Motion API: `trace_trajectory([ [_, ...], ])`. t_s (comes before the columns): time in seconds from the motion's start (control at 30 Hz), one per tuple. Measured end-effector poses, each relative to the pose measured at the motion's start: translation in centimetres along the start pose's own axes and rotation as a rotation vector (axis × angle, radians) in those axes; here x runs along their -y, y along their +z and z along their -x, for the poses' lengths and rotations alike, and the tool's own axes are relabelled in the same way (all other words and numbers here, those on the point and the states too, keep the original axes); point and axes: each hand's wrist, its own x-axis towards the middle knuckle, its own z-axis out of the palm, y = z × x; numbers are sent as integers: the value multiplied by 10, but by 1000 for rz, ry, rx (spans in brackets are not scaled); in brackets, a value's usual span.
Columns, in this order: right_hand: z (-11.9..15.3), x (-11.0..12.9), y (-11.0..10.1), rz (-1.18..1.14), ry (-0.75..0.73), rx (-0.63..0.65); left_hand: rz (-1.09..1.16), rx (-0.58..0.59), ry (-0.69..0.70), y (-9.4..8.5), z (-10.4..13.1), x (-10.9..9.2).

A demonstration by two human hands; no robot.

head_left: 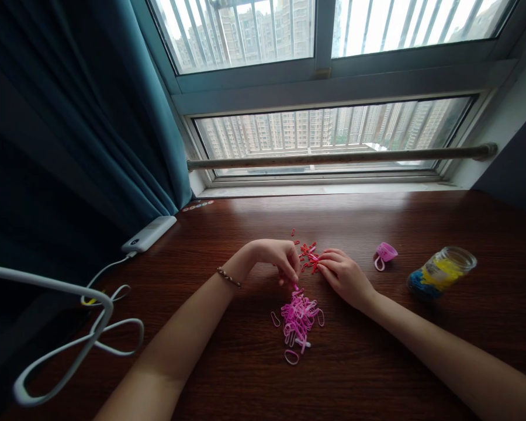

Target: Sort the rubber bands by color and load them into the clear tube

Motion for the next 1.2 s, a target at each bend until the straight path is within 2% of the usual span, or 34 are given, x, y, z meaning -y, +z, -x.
trace_trajectory([
  [0.27, -1, -6, 0, -121, 155, -94, -76, 120, -70, 11, -11, -2],
  [0.37, -2, -7, -1, -150, 196, -134, -87, 134, -65, 11, -9, -3],
  [0.43, -3, -6, -4, -165, 219, -164, -103, 104, -41, 9, -10, -1],
  [0.6, -4, 0, -8, -199, 238, -197, -142, -128, 28, 4, -12, 4],
  [0.67, -4, 2, -8, -202, 239, -198, -164, -272, 78, 5, -15, 4],
  [0.73, -4, 1, -7, -206, 241, -201, -200, -538, 153, 7, -21, 4],
  [0.8, -3, -1, -7, -209, 248, -206, -268, -864, 212, 10, -31, 5],
  [0.87, -3, -1, -8, -208, 257, -213, -385, -1085, 230, 14, -41, 9],
  [0.93, -4, 1, -9, -217, 256, -223, -494, -1153, 202, 17, -49, 14],
  [1.03, -3, 14, -12, -305, 189, -176, -603, -1150, 152, 20, -55, 19],
  [1.1, -2, 28, -13, -399, 102, -56, -644, -1150, 135, 19, -55, 19],
  [1.2, 2, 47, -16, -515, -52, 202, -645, -1143, 117, 17, -53, 19],
])
